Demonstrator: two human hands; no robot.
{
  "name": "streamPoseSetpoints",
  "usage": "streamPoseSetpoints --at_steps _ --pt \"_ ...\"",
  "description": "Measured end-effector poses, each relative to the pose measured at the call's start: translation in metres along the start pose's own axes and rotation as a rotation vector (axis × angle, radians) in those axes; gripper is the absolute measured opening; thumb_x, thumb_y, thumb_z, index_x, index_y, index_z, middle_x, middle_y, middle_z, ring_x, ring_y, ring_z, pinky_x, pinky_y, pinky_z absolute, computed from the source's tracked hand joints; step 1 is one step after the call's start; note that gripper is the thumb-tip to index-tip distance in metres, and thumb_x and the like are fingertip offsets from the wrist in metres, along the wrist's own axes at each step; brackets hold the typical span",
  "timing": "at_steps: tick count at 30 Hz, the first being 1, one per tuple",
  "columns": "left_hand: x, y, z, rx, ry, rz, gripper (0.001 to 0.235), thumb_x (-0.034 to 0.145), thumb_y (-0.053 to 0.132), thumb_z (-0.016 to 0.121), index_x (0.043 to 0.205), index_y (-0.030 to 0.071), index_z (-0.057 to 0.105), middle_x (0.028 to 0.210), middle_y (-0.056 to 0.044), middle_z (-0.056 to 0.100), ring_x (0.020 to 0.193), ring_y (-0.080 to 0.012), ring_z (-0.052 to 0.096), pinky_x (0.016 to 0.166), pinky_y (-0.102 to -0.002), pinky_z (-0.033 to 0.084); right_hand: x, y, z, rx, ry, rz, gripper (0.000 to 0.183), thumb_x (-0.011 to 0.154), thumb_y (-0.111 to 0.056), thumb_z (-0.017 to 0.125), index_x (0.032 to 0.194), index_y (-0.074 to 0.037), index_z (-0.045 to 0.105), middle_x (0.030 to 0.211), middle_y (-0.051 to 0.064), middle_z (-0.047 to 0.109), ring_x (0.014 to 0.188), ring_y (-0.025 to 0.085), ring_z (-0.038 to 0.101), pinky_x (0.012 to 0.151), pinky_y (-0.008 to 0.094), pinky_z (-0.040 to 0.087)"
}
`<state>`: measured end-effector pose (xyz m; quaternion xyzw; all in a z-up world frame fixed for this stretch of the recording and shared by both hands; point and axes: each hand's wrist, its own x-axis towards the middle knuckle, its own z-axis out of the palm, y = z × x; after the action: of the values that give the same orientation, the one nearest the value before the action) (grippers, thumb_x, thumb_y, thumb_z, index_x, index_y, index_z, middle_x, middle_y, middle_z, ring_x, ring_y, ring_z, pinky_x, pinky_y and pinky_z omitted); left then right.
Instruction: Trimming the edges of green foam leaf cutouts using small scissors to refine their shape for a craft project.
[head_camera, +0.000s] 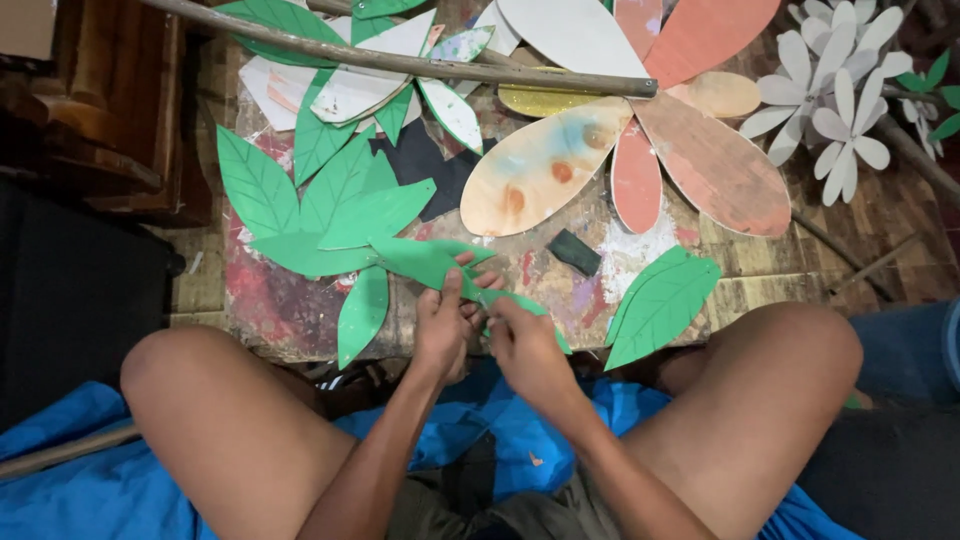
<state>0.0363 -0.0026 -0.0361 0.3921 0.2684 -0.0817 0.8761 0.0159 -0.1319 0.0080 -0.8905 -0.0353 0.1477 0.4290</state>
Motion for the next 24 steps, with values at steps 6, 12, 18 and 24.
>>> streamPoseSetpoints --at_steps 6,12,18,24 --pt "0.001 -0.002 -0.003 -0.052 -0.031 -0.009 0.044 0.110 0.028 0.047 0.148 0.007 0.054 0.129 -0.033 0.067 0.119 -0.0452 0.067 0.095 -0.056 0.059 0.000 0.008 0.005 0.132 0.025 -0.046 0.006 0.100 -0.014 0.061 0.104 -0.013 0.066 0.057 0.004 0.071 0.050 0.018 0.066 0.046 0.029 0.054" --pt "0.003 -0.001 -0.007 -0.054 -0.045 -0.034 0.046 0.111 0.026 0.043 0.155 0.013 0.049 0.130 -0.037 0.065 0.123 -0.0481 0.063 0.100 -0.060 0.055 -0.015 -0.015 -0.007 0.095 -0.018 0.036 0.020 0.103 -0.007 0.054 0.119 -0.003 0.065 0.067 0.016 0.073 0.059 0.023 0.069 0.054 0.038 0.056" --pt "0.003 0.001 -0.006 -0.029 -0.051 -0.046 0.047 0.110 0.028 0.043 0.154 0.014 0.049 0.129 -0.036 0.066 0.122 -0.0463 0.065 0.101 -0.058 0.055 -0.013 -0.015 -0.012 0.041 -0.050 0.069 0.017 0.103 -0.013 0.057 0.119 -0.011 0.064 0.066 0.009 0.073 0.060 0.021 0.069 0.056 0.036 0.055" --pt "0.002 -0.001 -0.004 0.003 -0.040 -0.055 0.047 0.110 0.029 0.043 0.155 0.017 0.050 0.128 -0.034 0.068 0.123 -0.0423 0.066 0.103 -0.054 0.055 -0.010 -0.021 -0.017 -0.082 -0.008 0.044 0.015 0.102 -0.015 0.057 0.112 -0.012 0.068 0.069 0.022 0.073 0.062 0.033 0.074 0.055 0.042 0.056"
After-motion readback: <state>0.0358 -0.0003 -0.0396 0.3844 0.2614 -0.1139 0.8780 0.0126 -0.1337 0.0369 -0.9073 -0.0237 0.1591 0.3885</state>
